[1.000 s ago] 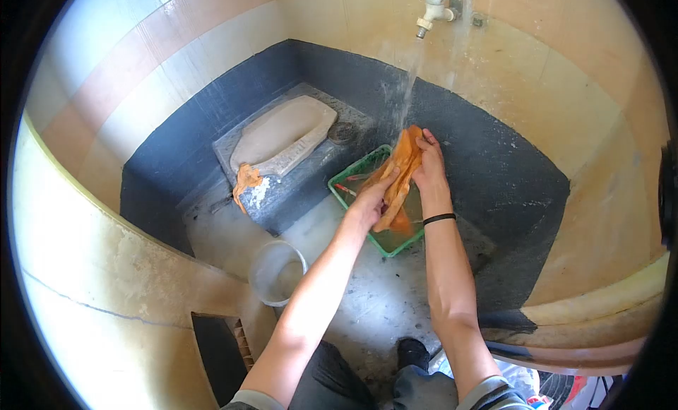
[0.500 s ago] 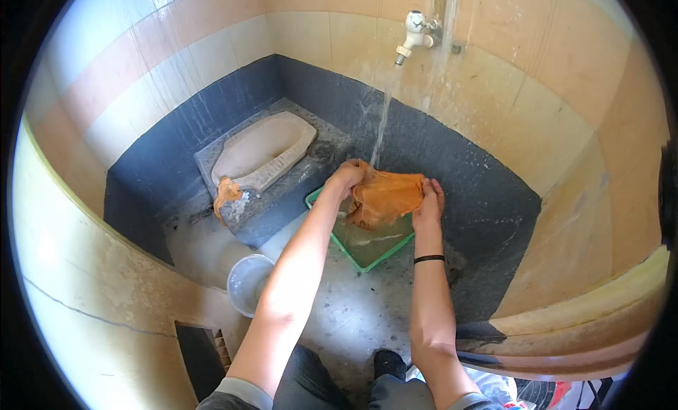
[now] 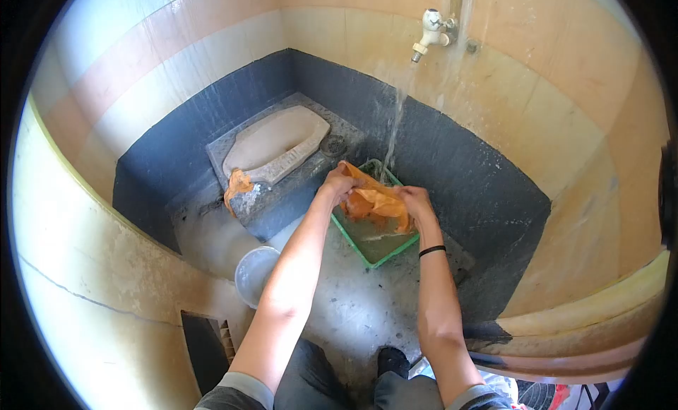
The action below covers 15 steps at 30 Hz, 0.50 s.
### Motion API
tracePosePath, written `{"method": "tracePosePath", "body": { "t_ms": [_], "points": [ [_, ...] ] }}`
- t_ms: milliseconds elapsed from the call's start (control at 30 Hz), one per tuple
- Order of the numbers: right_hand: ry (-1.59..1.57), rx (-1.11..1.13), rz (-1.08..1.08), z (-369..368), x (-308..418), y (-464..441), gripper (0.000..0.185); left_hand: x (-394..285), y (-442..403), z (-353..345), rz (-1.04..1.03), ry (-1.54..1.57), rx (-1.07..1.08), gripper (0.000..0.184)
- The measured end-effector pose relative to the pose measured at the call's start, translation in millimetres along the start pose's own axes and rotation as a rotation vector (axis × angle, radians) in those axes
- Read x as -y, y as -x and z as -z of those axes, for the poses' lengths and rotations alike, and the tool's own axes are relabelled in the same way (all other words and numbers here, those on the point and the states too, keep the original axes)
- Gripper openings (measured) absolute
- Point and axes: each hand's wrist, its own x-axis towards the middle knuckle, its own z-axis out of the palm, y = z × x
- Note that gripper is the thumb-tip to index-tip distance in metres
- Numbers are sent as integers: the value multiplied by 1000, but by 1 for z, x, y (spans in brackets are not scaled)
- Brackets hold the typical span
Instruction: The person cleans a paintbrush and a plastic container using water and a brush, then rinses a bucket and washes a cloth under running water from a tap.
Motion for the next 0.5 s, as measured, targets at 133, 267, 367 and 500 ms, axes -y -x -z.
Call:
{"method": "tracePosePath", "body": {
  "t_ms": [133,267,367,500],
  "points": [
    [-444,-176,-111,-14,17,-4,32,6,29,-17,58,203,25,45],
    [-605,77,-59,-58,11,-15,31,15,20,-41,46,718,118,23],
    [-206,70,2,-45,12,-34,30,45,13,-45,42,833,152,19],
    [-389,-159,0,-42,51,-48,32,23,78,-60,266,827,82,42]
  ]
}}
